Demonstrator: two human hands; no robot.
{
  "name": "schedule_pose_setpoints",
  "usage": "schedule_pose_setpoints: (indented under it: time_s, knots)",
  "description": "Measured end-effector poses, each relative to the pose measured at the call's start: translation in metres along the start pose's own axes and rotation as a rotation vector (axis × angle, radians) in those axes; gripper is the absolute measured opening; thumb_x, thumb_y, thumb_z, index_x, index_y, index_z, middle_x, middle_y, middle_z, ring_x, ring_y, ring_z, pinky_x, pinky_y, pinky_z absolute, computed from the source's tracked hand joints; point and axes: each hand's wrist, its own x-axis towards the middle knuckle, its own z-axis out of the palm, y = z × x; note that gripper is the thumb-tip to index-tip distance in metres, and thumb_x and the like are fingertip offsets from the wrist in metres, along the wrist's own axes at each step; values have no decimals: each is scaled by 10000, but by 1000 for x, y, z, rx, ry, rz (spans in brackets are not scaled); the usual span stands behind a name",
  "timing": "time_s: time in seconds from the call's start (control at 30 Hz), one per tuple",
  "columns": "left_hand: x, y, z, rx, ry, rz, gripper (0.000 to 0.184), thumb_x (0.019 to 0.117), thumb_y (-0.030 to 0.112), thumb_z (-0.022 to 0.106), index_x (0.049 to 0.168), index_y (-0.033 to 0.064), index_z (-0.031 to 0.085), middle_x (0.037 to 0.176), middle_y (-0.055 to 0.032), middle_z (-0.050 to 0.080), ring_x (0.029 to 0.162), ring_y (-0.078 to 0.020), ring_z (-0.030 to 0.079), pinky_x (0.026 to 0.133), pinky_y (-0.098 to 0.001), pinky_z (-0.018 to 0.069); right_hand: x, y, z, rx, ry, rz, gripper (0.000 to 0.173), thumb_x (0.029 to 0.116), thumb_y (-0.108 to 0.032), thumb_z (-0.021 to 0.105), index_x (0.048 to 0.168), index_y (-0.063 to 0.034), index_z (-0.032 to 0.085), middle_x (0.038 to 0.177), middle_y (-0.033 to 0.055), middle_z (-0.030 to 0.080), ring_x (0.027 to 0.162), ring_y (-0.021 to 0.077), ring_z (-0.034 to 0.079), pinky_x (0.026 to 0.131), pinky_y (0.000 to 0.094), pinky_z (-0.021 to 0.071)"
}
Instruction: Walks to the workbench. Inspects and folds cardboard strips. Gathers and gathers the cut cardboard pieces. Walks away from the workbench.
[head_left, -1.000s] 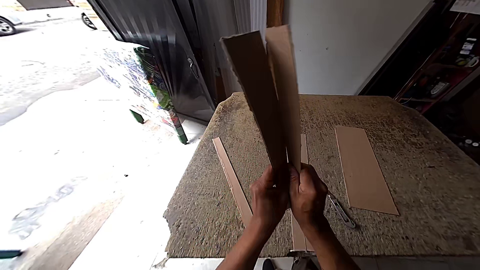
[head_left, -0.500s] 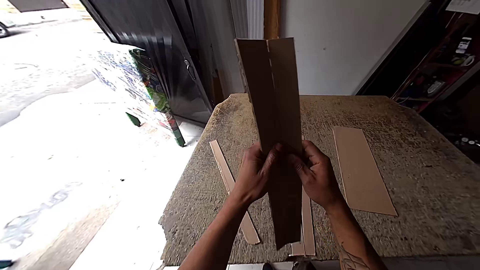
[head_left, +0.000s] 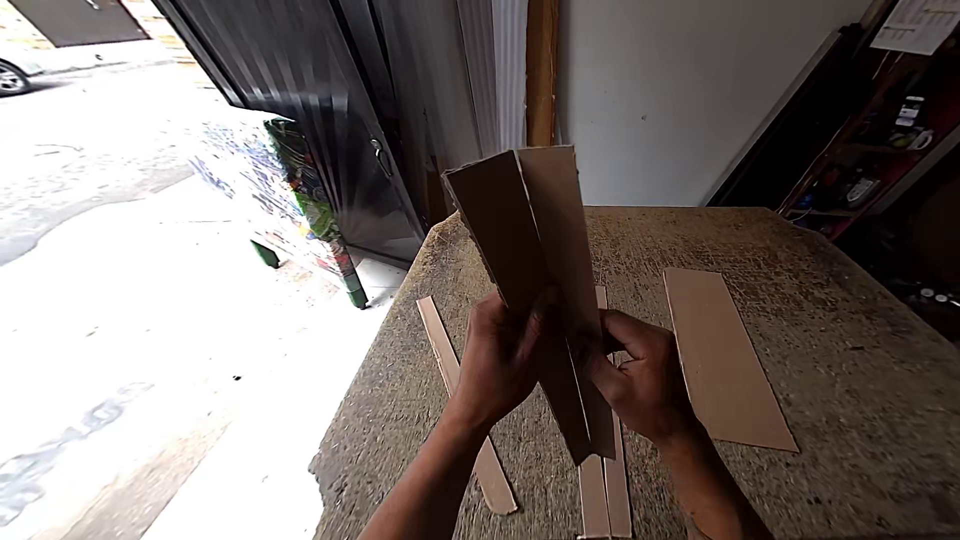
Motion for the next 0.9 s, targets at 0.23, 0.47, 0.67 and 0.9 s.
schedule_pose_setpoints:
  time_s: [0.23, 0.47, 0.67, 0.9]
  knots:
    - [-11, -1, 33, 611, 213, 175, 217, 987, 202, 565, 956, 75, 738, 825, -26, 660, 691, -91, 638, 574, -267, 522, 2, -13, 33, -450, 338, -195, 191, 900, -141, 694, 1039, -17, 739, 820, 47, 733, 686, 141, 698, 593, 290, 581]
    - [-1, -7, -19, -502, -325, -144, 202, 1017, 240, 639, 990, 61, 729, 847, -56, 742, 718, -118, 715, 668, -287, 627, 5, 2, -23, 783, -164, 279, 118, 904, -95, 757, 1008, -41, 769, 874, 85, 749, 767, 125, 712, 719, 307, 623]
    - [11, -22, -58, -798, -197, -178, 271, 976, 380, 674, 1024, 125, 752, 870, -46, 747, 731, -119, 721, 661, -265, 619, 9, 43, -60, 1197, -56, 202, 145, 926, -218, 760, 1005, -97, 757, 848, 56, 738, 744, 130, 733, 688, 288, 637]
    - [-131, -82, 34, -766, -564, -661, 225, 956, 238, 726, 1066, 41, 729, 910, -46, 759, 795, -138, 733, 761, -341, 631, 39, 24, -56, 823, 510, 399, 87, 1025, -130, 612, 1009, -71, 674, 865, 49, 717, 714, 114, 700, 651, 257, 614]
